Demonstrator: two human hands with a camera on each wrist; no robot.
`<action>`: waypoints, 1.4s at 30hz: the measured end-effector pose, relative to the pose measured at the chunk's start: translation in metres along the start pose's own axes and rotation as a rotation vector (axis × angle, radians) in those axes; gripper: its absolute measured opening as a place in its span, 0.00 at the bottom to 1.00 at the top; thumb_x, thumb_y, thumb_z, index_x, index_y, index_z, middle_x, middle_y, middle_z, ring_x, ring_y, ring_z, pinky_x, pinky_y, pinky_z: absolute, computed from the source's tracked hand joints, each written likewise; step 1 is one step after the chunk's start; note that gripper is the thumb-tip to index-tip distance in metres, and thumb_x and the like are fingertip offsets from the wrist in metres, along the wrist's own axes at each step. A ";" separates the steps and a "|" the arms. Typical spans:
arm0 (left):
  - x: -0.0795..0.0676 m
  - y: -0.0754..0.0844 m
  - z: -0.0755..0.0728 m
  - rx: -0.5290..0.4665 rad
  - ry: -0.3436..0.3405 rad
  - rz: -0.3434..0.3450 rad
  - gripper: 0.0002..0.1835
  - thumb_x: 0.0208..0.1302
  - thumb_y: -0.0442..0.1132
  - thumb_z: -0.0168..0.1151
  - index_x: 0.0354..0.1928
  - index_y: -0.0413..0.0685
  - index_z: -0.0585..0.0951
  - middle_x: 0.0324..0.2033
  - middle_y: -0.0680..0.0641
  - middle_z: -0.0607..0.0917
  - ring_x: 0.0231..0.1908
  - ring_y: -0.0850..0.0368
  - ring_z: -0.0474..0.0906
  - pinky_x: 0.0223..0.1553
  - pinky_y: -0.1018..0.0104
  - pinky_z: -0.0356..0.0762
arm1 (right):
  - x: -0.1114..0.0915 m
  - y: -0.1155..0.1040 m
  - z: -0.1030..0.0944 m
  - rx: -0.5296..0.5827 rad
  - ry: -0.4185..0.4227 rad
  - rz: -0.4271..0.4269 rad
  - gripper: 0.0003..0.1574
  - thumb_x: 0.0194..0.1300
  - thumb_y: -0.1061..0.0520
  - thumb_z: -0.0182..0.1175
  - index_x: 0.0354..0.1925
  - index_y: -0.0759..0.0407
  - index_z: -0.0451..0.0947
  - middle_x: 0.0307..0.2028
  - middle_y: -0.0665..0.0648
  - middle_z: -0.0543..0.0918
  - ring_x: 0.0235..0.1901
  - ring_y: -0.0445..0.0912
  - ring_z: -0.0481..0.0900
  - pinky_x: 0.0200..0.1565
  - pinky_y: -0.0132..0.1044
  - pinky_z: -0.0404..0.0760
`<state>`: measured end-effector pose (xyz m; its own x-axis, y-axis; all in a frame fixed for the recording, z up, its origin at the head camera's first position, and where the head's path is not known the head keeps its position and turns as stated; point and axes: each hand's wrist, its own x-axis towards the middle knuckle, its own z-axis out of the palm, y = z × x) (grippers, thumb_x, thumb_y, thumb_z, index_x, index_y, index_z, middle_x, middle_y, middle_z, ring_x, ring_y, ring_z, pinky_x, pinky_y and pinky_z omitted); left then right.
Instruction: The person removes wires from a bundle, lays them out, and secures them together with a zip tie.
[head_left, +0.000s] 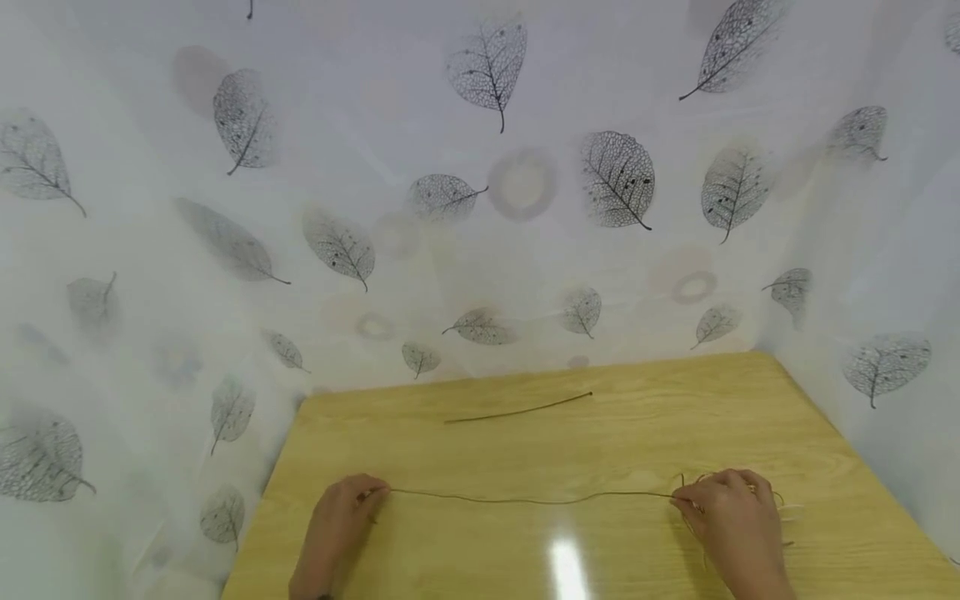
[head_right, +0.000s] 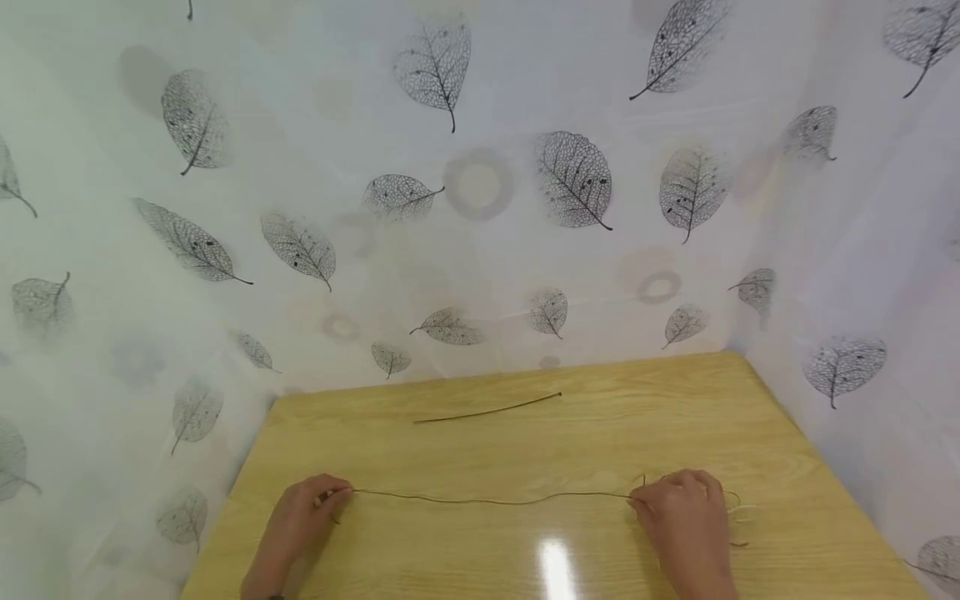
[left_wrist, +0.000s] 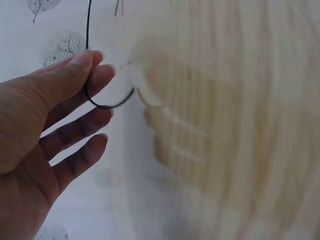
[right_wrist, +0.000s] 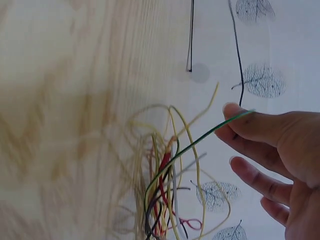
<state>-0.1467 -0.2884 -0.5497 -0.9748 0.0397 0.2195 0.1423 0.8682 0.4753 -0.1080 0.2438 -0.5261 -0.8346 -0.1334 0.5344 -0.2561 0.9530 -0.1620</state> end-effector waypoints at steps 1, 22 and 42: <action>-0.001 -0.002 0.000 -0.002 -0.008 -0.024 0.03 0.57 0.39 0.71 0.32 0.58 0.88 0.29 0.60 0.87 0.30 0.62 0.80 0.33 0.58 0.80 | -0.001 -0.002 0.001 0.005 -0.020 -0.012 0.12 0.30 0.53 0.80 0.18 0.42 0.87 0.18 0.43 0.84 0.29 0.48 0.80 0.50 0.59 0.70; -0.009 -0.015 0.001 -0.107 -0.044 -0.028 0.07 0.52 0.38 0.75 0.28 0.62 0.87 0.26 0.64 0.87 0.27 0.67 0.80 0.32 0.64 0.81 | -0.005 -0.007 0.016 0.077 -0.294 -0.028 0.09 0.39 0.50 0.77 0.24 0.42 0.88 0.22 0.39 0.87 0.28 0.43 0.80 0.48 0.57 0.73; -0.012 -0.010 0.009 -0.138 -0.108 0.007 0.09 0.51 0.38 0.75 0.30 0.64 0.86 0.29 0.66 0.86 0.32 0.65 0.78 0.36 0.62 0.79 | -0.008 -0.012 0.016 0.132 -0.285 -0.045 0.10 0.43 0.44 0.76 0.26 0.42 0.87 0.21 0.32 0.81 0.28 0.37 0.77 0.51 0.55 0.70</action>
<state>-0.1375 -0.2932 -0.5649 -0.9855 0.1048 0.1335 0.1639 0.7921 0.5880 -0.1062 0.2290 -0.5413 -0.9193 -0.2631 0.2928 -0.3413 0.9034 -0.2596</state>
